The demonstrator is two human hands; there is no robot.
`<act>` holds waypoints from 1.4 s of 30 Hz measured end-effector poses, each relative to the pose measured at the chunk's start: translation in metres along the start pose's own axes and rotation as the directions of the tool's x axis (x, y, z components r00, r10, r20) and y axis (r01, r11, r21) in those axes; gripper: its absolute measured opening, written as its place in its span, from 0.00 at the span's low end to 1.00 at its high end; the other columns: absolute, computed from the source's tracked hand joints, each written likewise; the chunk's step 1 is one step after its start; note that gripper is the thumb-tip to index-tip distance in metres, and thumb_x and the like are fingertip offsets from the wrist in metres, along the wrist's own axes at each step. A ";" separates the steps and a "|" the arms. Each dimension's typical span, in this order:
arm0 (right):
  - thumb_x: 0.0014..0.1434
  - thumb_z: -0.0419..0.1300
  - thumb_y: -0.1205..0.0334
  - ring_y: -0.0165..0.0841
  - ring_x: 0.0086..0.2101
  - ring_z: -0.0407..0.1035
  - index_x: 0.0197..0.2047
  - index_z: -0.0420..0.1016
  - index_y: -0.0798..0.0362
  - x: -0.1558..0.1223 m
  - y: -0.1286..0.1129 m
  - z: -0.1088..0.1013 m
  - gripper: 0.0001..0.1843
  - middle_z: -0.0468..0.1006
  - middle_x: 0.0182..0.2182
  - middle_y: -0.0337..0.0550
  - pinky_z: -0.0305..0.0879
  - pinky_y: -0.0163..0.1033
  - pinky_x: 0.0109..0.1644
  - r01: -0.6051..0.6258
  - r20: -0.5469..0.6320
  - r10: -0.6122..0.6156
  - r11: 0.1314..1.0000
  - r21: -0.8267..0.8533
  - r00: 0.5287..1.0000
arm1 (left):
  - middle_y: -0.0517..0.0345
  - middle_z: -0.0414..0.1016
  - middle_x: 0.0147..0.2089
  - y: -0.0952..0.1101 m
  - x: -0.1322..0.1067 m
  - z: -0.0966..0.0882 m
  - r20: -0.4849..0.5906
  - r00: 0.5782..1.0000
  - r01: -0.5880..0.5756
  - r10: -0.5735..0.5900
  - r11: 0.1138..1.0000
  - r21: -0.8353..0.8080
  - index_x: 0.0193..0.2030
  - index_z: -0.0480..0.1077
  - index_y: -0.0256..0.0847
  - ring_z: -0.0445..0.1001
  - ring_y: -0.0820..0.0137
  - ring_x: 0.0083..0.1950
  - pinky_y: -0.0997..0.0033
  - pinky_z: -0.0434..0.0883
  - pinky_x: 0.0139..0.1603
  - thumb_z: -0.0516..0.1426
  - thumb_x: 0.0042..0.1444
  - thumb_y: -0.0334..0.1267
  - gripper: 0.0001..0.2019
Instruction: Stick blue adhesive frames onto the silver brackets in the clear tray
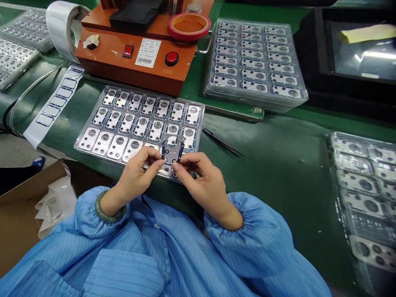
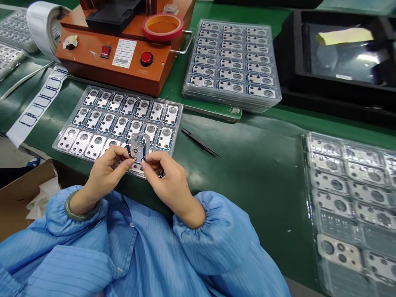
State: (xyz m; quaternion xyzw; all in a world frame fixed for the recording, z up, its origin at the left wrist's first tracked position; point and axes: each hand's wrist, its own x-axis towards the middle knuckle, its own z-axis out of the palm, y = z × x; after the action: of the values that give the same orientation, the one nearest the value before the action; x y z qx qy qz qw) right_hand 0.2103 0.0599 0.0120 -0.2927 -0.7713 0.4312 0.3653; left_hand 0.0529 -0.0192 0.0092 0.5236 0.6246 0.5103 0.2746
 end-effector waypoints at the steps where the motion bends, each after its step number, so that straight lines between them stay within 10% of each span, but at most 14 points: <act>1: 0.59 0.59 0.67 0.28 0.27 0.70 0.36 0.68 0.50 0.000 0.000 0.000 0.04 0.74 0.30 0.37 0.71 0.34 0.33 -0.002 0.003 0.002 1.000 -0.002 1.000 | 0.60 0.69 0.34 -0.001 -0.001 0.002 -0.002 1.000 0.010 -0.010 1.000 -0.003 0.38 0.64 0.41 0.71 0.74 0.34 0.73 0.69 0.36 0.56 0.60 0.35 0.03; 11: 0.59 0.59 0.66 0.29 0.29 0.71 0.37 0.69 0.49 -0.001 -0.002 -0.004 0.03 0.75 0.32 0.39 0.73 0.36 0.35 -0.029 -0.029 0.028 0.999 -0.017 0.999 | 0.64 0.69 0.31 0.003 -0.001 0.012 -0.104 0.995 -0.023 0.001 0.978 -0.207 0.50 0.58 0.44 0.72 0.77 0.32 0.76 0.70 0.34 0.60 0.57 0.36 0.17; 42: 0.59 0.60 0.68 0.27 0.27 0.70 0.36 0.69 0.49 0.001 0.000 -0.002 0.04 0.76 0.31 0.36 0.68 0.34 0.30 0.118 0.004 -0.118 0.993 0.005 0.993 | 0.59 0.79 0.33 0.009 -0.005 0.010 -0.110 0.991 0.050 -0.078 0.969 -0.242 0.42 0.75 0.40 0.79 0.71 0.33 0.70 0.78 0.38 0.58 0.59 0.36 0.06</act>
State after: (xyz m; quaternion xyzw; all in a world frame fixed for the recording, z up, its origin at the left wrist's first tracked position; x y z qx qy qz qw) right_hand 0.2117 0.0614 0.0135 -0.2450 -0.7869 0.4115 0.3892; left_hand 0.0666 -0.0208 0.0131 0.4352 0.5905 0.6025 0.3143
